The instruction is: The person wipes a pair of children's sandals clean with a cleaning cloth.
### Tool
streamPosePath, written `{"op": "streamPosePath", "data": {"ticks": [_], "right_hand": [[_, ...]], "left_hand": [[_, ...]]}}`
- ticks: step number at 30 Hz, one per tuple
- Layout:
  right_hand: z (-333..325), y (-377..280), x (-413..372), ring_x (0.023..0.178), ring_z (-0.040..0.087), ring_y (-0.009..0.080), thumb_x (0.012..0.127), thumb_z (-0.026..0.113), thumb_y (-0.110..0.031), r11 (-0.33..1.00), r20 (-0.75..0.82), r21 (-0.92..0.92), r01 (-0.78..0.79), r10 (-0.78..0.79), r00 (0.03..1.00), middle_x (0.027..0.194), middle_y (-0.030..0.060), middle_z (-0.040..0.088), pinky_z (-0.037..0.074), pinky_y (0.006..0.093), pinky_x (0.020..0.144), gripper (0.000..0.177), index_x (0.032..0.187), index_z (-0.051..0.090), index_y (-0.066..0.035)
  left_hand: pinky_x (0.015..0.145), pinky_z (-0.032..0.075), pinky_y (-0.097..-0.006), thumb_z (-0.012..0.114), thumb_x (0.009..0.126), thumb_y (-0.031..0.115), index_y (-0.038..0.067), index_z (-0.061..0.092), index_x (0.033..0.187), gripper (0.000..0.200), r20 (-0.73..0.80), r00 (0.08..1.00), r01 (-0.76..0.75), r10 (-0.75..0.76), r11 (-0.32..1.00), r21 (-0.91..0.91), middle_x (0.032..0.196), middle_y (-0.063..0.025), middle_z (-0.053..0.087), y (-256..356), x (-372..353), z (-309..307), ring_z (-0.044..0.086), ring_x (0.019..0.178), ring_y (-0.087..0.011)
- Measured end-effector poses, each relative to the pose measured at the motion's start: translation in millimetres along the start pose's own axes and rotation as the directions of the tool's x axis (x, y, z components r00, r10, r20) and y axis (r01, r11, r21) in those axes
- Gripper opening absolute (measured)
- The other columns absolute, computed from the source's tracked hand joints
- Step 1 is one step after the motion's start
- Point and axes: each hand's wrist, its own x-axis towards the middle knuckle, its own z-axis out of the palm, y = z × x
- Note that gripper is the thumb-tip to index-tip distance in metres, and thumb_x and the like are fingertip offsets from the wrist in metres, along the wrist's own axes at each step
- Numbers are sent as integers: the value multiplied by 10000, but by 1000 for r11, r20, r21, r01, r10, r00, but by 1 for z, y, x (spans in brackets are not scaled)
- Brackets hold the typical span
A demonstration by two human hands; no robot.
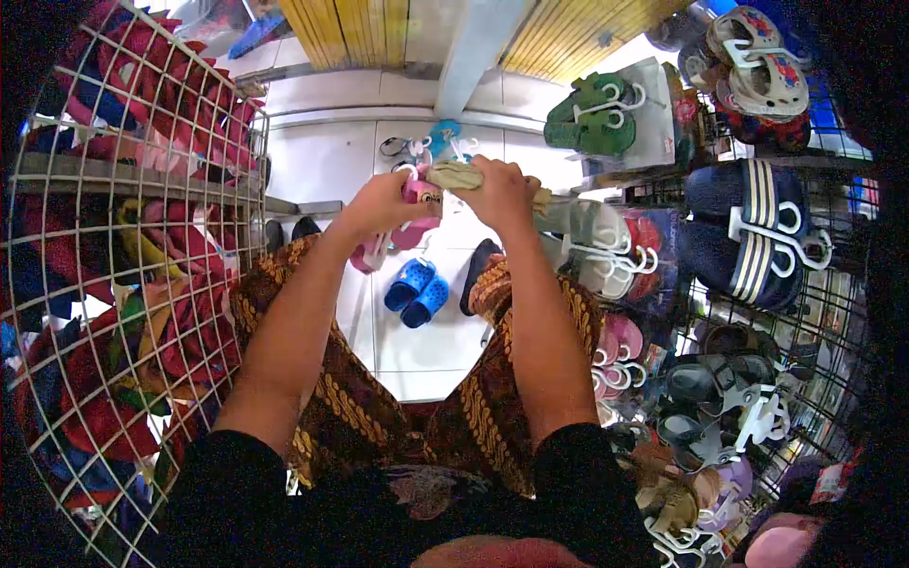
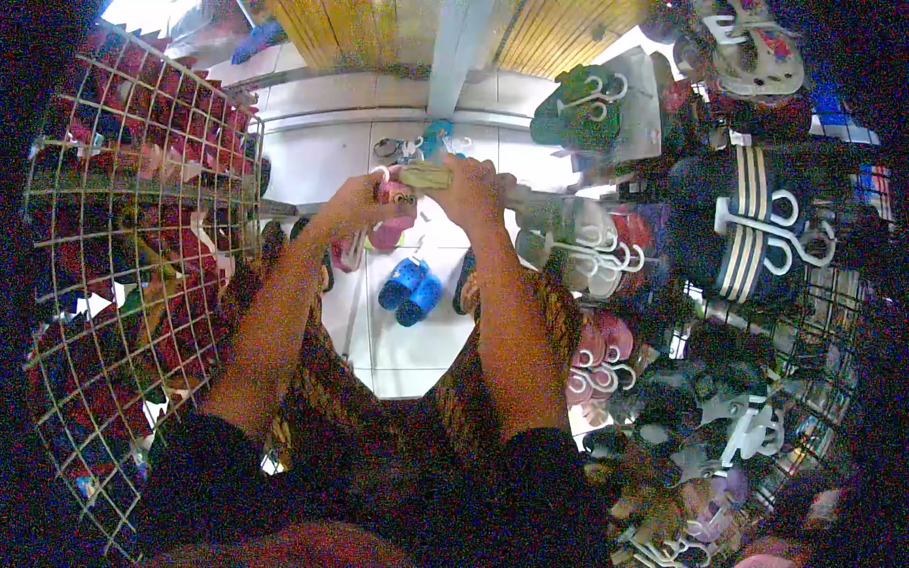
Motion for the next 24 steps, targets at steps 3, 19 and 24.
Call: {"op": "streamPosePath", "data": {"ticks": [3, 19, 24], "right_hand": [[-6, -4, 0, 962, 610, 285, 707, 757, -489, 998, 25, -36, 47, -46, 999, 894, 46, 675, 380, 547, 789, 419, 999, 679, -198], [-4, 0, 4, 903, 636, 310, 670, 766, -529, 978, -59, 55, -203, 206, 977, 850, 78, 687, 389, 506, 736, 423, 917, 683, -195], [6, 8, 2, 912, 639, 313, 687, 761, -529, 998, -23, 51, -37, 39, 999, 843, 81, 694, 387, 507, 719, 403, 904, 689, -197]], "left_hand": [[697, 532, -362, 761, 721, 400, -19, 624, 1021, 533, 6, 1000, 4, -3, 990, -141, 835, -148, 682, -11, 5, 3, 664, 735, -225], [740, 536, -356, 731, 719, 446, 18, 670, 1043, 541, -89, 992, 76, -89, 988, -136, 872, -148, 707, 8, 8, 14, 691, 794, -249], [727, 534, -354, 736, 711, 422, 10, 671, 1023, 521, 33, 999, 43, -42, 999, -19, 874, -144, 707, 17, 0, 8, 683, 775, -228]]}}
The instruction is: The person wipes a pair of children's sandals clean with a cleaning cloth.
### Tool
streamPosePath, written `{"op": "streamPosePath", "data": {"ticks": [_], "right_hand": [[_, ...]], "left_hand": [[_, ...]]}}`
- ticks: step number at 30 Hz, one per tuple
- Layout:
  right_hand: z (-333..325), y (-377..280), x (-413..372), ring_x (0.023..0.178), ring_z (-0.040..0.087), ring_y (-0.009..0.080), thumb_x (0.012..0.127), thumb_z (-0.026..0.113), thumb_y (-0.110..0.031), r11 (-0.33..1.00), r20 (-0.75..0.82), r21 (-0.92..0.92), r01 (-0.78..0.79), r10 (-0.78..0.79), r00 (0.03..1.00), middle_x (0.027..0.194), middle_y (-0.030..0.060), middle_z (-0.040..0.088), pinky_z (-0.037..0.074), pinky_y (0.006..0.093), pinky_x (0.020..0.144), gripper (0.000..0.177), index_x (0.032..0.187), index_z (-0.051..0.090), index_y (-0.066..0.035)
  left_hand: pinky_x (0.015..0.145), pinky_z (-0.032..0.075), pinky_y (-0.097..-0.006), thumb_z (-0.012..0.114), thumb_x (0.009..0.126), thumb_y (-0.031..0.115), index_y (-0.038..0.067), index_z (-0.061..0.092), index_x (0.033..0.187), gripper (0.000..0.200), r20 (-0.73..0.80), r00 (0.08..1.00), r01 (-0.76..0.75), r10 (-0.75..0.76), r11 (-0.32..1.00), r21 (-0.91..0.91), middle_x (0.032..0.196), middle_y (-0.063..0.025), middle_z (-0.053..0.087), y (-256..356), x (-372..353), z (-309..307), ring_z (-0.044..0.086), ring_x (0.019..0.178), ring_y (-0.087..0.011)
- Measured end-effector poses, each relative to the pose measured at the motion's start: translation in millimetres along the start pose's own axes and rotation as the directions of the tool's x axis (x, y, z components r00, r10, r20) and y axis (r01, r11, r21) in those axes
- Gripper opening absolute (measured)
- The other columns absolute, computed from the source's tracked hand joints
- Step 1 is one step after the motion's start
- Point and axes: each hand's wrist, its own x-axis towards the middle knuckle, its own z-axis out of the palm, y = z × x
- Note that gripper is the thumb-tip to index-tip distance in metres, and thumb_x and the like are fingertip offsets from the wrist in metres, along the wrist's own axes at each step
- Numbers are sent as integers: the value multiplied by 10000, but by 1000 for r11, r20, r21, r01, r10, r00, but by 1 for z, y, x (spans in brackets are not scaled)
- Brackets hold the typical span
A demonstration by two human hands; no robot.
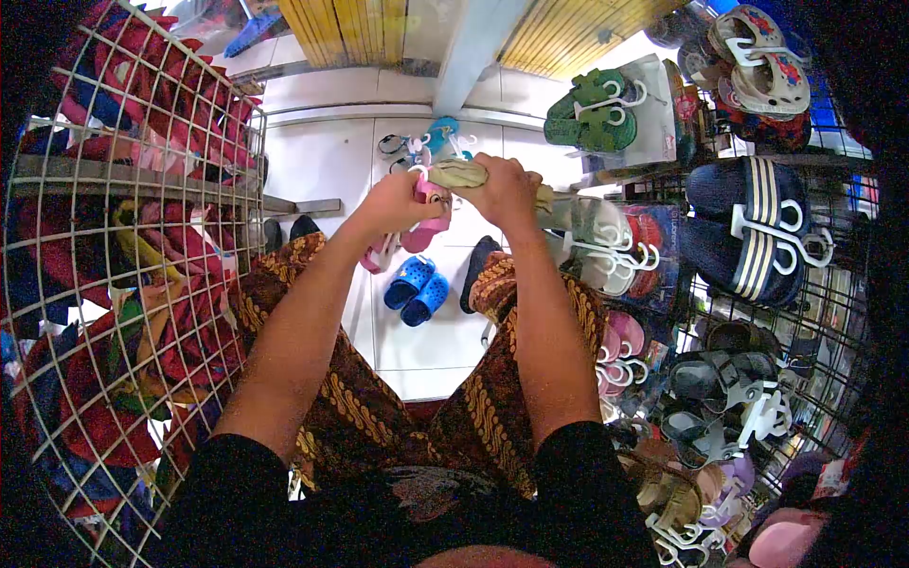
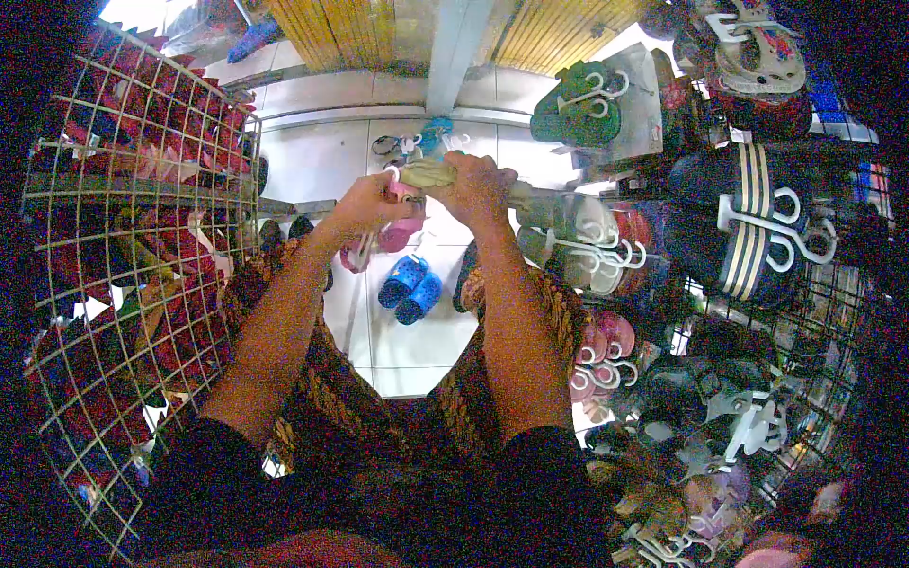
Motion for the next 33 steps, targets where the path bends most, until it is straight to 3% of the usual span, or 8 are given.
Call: {"op": "streamPosePath", "data": {"ticks": [5, 8, 9, 11, 21, 25, 28, 33], "right_hand": [[3, -9, -4, 904, 644, 328, 699, 762, -530, 997, -88, 7, -83, 83, 993, 845, 82, 698, 401, 538, 715, 420, 914, 689, -178], [8, 0, 5, 875, 655, 338, 708, 764, -515, 940, -62, 217, -263, 283, 957, 853, 83, 704, 430, 536, 711, 415, 921, 688, -168], [5, 8, 6, 839, 669, 335, 706, 775, -492, 961, -172, 160, -227, 253, 952, 838, 91, 708, 453, 511, 700, 399, 920, 691, -167], [-4, 23, 10, 842, 676, 317, 710, 774, -491, 914, -20, 342, -220, 241, 970, 830, 100, 709, 455, 497, 716, 388, 921, 691, -175], [0, 11, -2, 878, 670, 302, 704, 760, -501, 1000, 196, 18, 16, -19, 980, 861, 76, 711, 417, 489, 788, 404, 958, 698, -193], [2, 5, -3, 902, 663, 312, 710, 752, -515, 991, 108, 27, -133, 129, 986, 876, 89, 709, 420, 499, 799, 409, 950, 695, -188], [9, 13, 4, 897, 661, 331, 714, 755, -515, 927, 90, 257, -274, 259, 962, 875, 94, 708, 426, 510, 802, 416, 951, 689, -179], [-3, 12, 5, 927, 657, 324, 723, 772, -475, 991, 153, 102, -86, 70, 986, 884, 88, 707, 441, 496, 801, 393, 979, 688, -189]], "left_hand": [[748, 533, -342, 750, 727, 406, 8, 672, 1045, 515, -24, 998, -55, 51, 974, -218, 904, -128, 708, -17, 10, 8, 676, 790, -210], [757, 534, -334, 754, 736, 412, 13, 671, 1065, 524, -49, 998, -41, 27, 954, -296, 908, -120, 709, -14, 15, 11, 677, 799, -207], [759, 534, -331, 755, 738, 415, 14, 671, 1072, 528, -56, 998, -32, 14, 944, -329, 907, -118, 709, -16, 18, 13, 677, 801, -206], [758, 535, -336, 761, 728, 417, 16, 673, 1069, 533, -96, 995, 8, -37, 959, -283, 914, -119, 708, -18, 22, 15, 677, 804, -207], [717, 542, -328, 785, 686, 397, 16, 647, 1072, 559, 41, 999, 2, -6, 993, 114, 895, -115, 701, -17, 9, 9, 672, 762, -202], [717, 541, -327, 784, 697, 362, 16, 650, 1066, 523, 15, 1000, 14, -12, 987, -157, 904, -120, 700, -14, 6, 10, 669, 781, -193], [708, 540, -329, 781, 704, 340, 19, 660, 1051, 488, -24, 998, 48, -56, 963, -266, 905, -120, 701, 7, 3, 2, 665, 769, -189], [688, 539, -331, 777, 709, 331, 22, 670, 1028, 457, -18, 998, -67, 65, 991, -113, 864, -116, 702, -30, 21, 5, 660, 721, -184]]}}
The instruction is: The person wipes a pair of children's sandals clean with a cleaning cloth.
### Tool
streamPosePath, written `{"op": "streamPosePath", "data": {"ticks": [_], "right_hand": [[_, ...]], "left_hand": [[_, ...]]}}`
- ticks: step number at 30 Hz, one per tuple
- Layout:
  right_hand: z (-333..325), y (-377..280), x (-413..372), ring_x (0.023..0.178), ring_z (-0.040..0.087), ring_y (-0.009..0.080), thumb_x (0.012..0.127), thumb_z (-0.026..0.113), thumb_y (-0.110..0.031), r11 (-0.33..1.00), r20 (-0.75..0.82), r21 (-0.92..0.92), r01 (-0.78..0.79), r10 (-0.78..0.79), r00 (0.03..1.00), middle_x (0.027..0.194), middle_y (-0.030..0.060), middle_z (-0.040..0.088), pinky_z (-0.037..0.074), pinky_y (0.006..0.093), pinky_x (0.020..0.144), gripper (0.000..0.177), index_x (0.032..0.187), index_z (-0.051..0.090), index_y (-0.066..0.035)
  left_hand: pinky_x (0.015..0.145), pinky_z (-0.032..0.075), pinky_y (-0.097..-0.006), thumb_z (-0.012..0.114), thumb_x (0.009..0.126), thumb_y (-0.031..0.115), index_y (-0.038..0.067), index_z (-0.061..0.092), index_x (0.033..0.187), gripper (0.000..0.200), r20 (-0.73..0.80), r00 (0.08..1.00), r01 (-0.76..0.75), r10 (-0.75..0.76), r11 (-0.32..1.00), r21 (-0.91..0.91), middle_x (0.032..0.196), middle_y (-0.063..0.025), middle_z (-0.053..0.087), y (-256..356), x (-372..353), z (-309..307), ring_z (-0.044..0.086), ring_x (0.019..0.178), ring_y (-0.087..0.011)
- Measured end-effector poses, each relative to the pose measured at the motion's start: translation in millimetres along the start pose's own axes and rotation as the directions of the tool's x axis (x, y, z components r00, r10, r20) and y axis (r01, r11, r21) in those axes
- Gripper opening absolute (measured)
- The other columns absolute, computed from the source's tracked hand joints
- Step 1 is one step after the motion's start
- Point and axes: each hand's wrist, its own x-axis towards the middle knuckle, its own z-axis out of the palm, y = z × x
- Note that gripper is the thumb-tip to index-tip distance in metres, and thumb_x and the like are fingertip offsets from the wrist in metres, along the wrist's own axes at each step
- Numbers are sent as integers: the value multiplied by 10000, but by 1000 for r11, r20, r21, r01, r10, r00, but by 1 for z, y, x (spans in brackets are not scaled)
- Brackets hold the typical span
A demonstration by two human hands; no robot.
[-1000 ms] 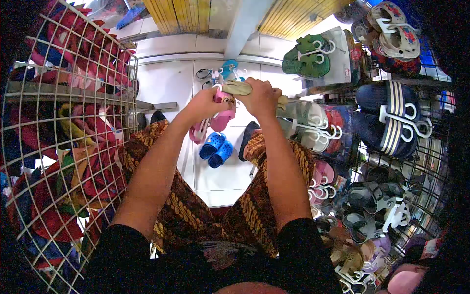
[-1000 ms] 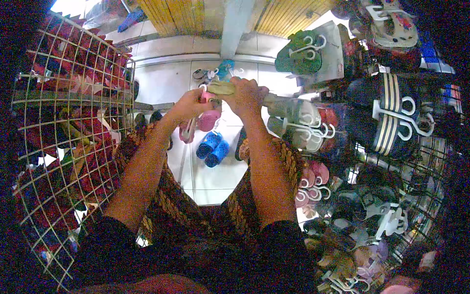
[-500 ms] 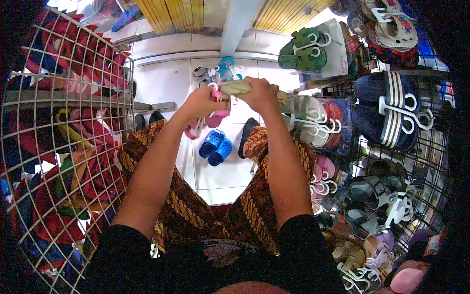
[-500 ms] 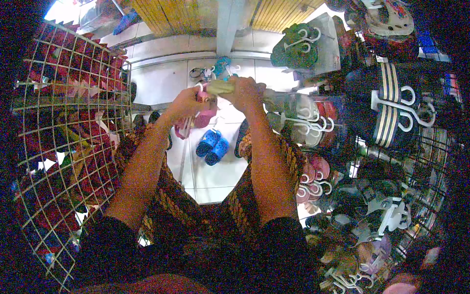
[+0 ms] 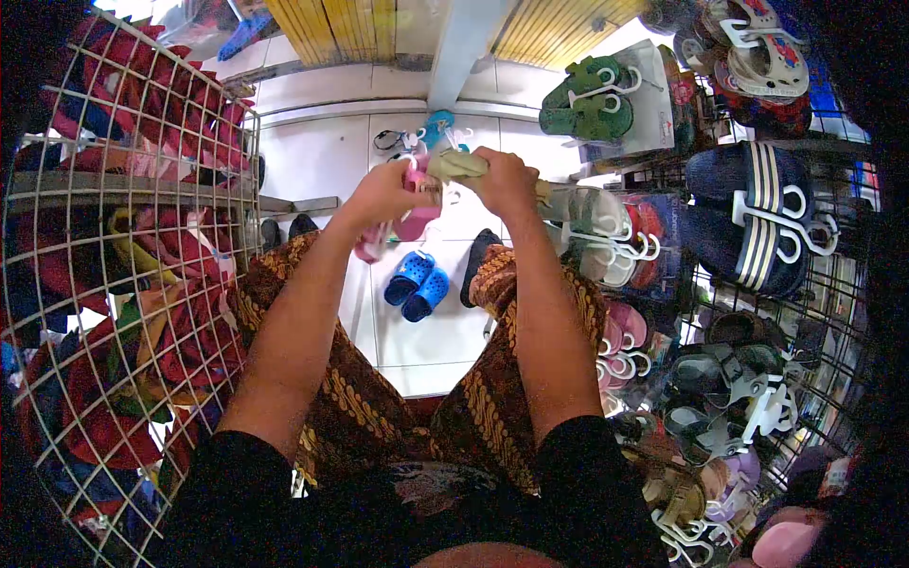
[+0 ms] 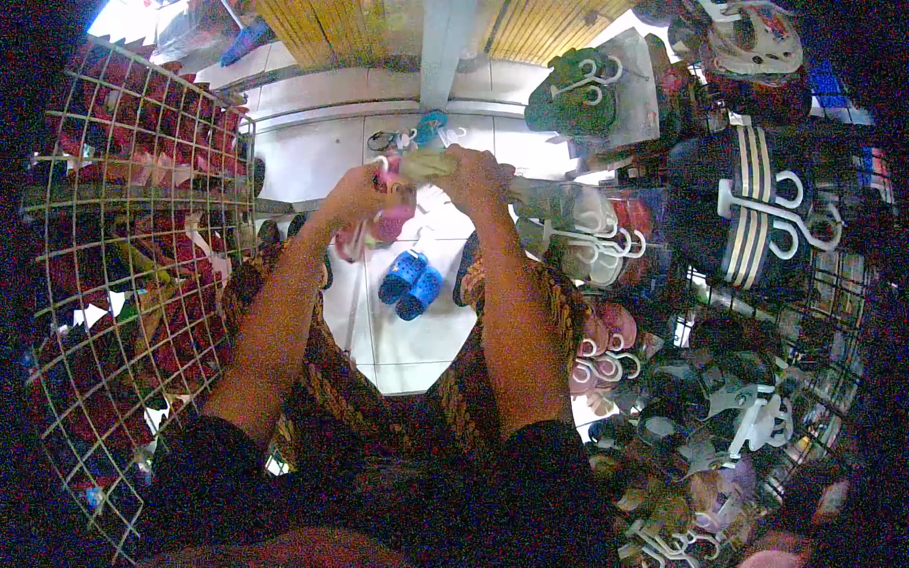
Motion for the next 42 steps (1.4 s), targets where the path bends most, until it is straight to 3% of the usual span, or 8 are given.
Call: {"op": "streamPosePath", "data": {"ticks": [6, 15, 18, 23, 31, 34, 35, 42], "right_hand": [[15, -2, -5, 948, 650, 320, 706, 771, -526, 990, -96, -119, 81, -93, 991, 955, 83, 710, 434, 550, 777, 476, 1039, 698, -193], [25, -2, 8, 752, 678, 273, 734, 780, -490, 835, -141, 448, -318, 417, 898, 780, 143, 698, 514, 390, 699, 445, 916, 721, -88], [19, 12, 16, 717, 660, 196, 773, 774, -469, 713, -144, 656, -249, 442, 885, 802, 100, 704, 514, 355, 668, 466, 952, 713, -43], [10, -5, 4, 690, 587, 120, 853, 731, -380, 377, 222, 892, -248, 111, 969, 854, 31, 642, 495, 285, 605, 423, 1089, 642, -40], [17, 5, 11, 690, 591, 144, 855, 677, -503, 592, 217, 757, -276, 171, 961, 788, 56, 646, 483, 305, 610, 527, 1008, 672, 2], [13, 1, 7, 709, 604, 179, 819, 646, -633, 715, 204, 650, -258, 163, 965, 816, 87, 659, 489, 330, 642, 687, 1011, 674, 26], [8, -1, 9, 714, 605, 189, 806, 632, -670, 731, 203, 600, -325, 254, 946, 822, 97, 661, 491, 336, 655, 731, 1012, 675, 30], [23, 4, 16, 707, 627, 209, 802, 581, -734, 736, 225, 604, -306, 211, 951, 770, 127, 656, 507, 347, 659, 783, 927, 688, 32]], "left_hand": [[706, 541, -340, 787, 707, 355, 14, 662, 1035, 489, 13, 999, 28, -29, 997, 77, 865, -121, 706, 10, -9, -1, 677, 746, -196], [816, 519, -323, 741, 809, 358, -20, 651, 1072, 469, -28, 997, -78, 73, 930, -360, 977, -108, 700, 9, 2, 6, 654, 870, -170], [833, 515, -333, 720, 849, 364, -28, 638, 1102, 474, 16, 999, 45, -42, 893, -449, 1039, -101, 687, 36, -7, 0, 637, 908, -152], [836, 533, -364, 556, 898, 526, 73, 607, 1157, 525, 95, 980, 160, -173, 411, -897, 1036, -79, 678, 44, -6, -7, 667, 903, -191], [876, 528, -365, 549, 906, 454, 59, 602, 1153, 468, 181, 979, 203, -93, 383, -901, 1031, -89, 676, 38, -7, -7, 667, 933, -209], [865, 527, -359, 549, 906, 463, 60, 603, 1153, 475, 28, 999, 7, 41, 442, -897, 1027, -85, 677, 35, -11, -7, 662, 927, -209], [845, 539, -353, 543, 905, 467, 49, 604, 1145, 486, 195, 981, 191, -21, 308, -932, 1014, -94, 679, 22, 0, -6, 665, 891, -212], [805, 553, -352, 548, 888, 470, 60, 618, 1121, 477, 44, 995, 81, -94, 437, -896, 966, -89, 686, 42, -6, -5, 672, 847, -205]]}}
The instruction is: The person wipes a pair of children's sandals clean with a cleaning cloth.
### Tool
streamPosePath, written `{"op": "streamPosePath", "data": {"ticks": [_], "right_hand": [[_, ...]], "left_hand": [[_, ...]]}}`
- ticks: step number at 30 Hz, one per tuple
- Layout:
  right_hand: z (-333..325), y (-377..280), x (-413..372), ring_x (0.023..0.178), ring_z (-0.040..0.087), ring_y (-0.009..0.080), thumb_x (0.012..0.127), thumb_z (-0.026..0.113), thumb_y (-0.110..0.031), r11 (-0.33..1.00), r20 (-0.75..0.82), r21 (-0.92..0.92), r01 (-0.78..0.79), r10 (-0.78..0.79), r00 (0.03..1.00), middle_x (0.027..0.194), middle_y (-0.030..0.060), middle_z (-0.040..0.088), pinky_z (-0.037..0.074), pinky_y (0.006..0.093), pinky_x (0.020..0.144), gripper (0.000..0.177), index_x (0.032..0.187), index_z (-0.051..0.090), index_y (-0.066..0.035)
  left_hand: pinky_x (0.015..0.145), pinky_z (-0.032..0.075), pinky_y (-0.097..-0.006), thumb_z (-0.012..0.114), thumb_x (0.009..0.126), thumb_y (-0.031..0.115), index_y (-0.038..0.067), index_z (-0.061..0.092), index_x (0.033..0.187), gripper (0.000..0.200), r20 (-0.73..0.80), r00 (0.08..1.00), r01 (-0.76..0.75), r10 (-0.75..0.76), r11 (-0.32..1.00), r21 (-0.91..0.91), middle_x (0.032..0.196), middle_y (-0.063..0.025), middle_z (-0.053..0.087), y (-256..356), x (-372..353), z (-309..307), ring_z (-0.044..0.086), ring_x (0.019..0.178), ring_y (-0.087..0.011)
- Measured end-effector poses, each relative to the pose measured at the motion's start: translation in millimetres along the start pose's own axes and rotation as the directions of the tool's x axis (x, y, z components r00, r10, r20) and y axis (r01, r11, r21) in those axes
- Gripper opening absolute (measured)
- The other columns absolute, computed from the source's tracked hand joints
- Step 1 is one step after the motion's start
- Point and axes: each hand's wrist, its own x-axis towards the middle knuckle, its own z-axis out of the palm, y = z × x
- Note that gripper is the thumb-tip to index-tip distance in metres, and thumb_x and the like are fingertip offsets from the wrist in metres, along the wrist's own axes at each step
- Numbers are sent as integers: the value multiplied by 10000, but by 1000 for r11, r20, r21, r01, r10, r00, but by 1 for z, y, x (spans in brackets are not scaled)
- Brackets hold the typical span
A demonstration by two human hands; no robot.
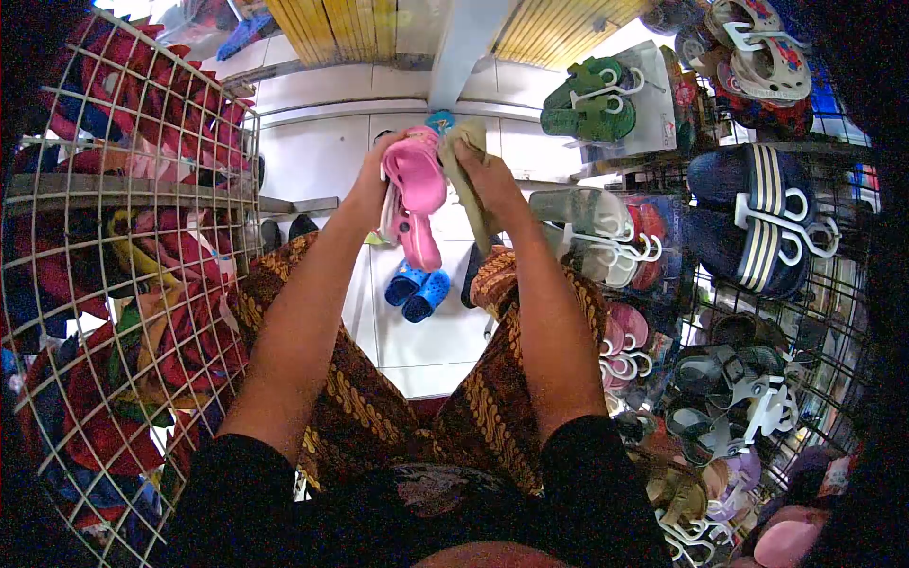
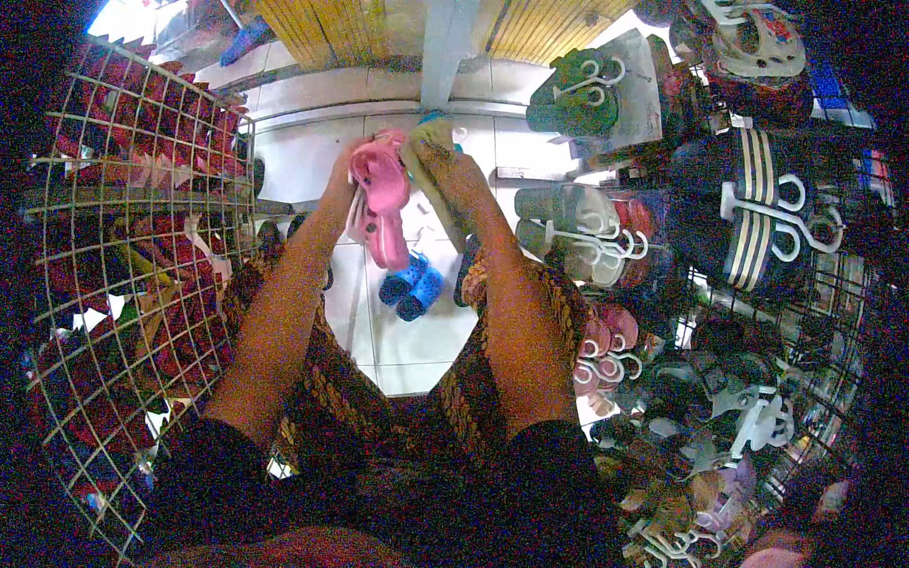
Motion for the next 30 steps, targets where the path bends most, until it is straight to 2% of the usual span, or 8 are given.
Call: {"op": "streamPosePath", "data": {"ticks": [8, 9, 16, 20, 24, 25, 28, 30], "right_hand": [[2, 6, 1, 544, 630, 191, 824, 590, -692, 994, 8, -67, 84, -84, 996, 650, 119, 634, 504, 303, 521, 724, 853, 690, 25], [0, 4, 3, 565, 639, 187, 830, 584, -689, 965, -101, -252, 71, -99, 990, 648, 115, 634, 508, 306, 533, 711, 822, 696, 13], [4, 2, -1, 651, 648, 221, 829, 587, -684, 999, 1, -12, 37, -37, 999, 704, 121, 659, 512, 349, 638, 713, 851, 704, 20], [-5, -3, -4, 668, 620, 197, 811, 592, -704, 990, -136, -143, -1, -19, 991, 740, 108, 665, 500, 336, 641, 736, 904, 699, 18], [1, 9, 7, 687, 636, 212, 813, 571, -721, 998, 51, -54, -10, 13, 999, 762, 126, 668, 508, 365, 664, 759, 919, 698, 19], [1, -3, -13, 702, 637, 218, 814, 569, -722, 977, 173, 207, -47, 11, 985, 779, 121, 667, 504, 367, 680, 753, 928, 698, 12], [-5, -7, -4, 687, 626, 215, 838, 572, -686, 973, -51, -223, 60, -73, 996, 786, 106, 663, 499, 355, 666, 715, 927, 695, 12], [-3, 5, 3, 668, 621, 215, 854, 568, -661, 997, -99, -82, 16, -24, 995, 767, 109, 663, 496, 357, 643, 698, 920, 689, 23]], "left_hand": [[802, 551, -350, 554, 887, 445, 69, 614, 1108, 439, 16, 997, 81, -79, 989, -120, 962, -96, 678, -7, 5, -5, 672, 841, -215], [798, 552, -352, 546, 891, 442, 70, 613, 1105, 435, 17, 994, 107, -106, 989, -100, 960, -96, 678, -11, 7, -8, 672, 839, -217], [771, 553, -370, 522, 877, 472, 71, 616, 1092, 465, 19, 999, 49, -48, 993, -109, 946, -93, 680, -12, 9, -5, 670, 831, -214], [771, 552, -364, 530, 872, 466, 71, 628, 1075, 455, -20, 996, 92, -91, 996, 16, 946, -80, 683, -16, 5, -5, 671, 838, -209], [786, 550, -364, 533, 885, 436, 77, 626, 1090, 424, 22, 1000, 1, 1, 995, -98, 965, -85, 683, -21, 16, -17, 671, 835, -206], [790, 550, -364, 534, 887, 433, 77, 625, 1095, 422, 3, 1000, -24, 25, 990, -136, 973, -90, 683, -15, 13, -11, 671, 837, -206], [817, 547, -361, 528, 893, 428, 75, 619, 1113, 426, 32, 999, -38, 41, 996, -86, 1001, -98, 684, -15, 6, -9, 671, 870, -207], [830, 544, -359, 508, 905, 423, 73, 617, 1119, 425, 1, 995, 97, -97, 992, -79, 1005, -94, 684, -15, 4, -5, 669, 888, -207]]}}
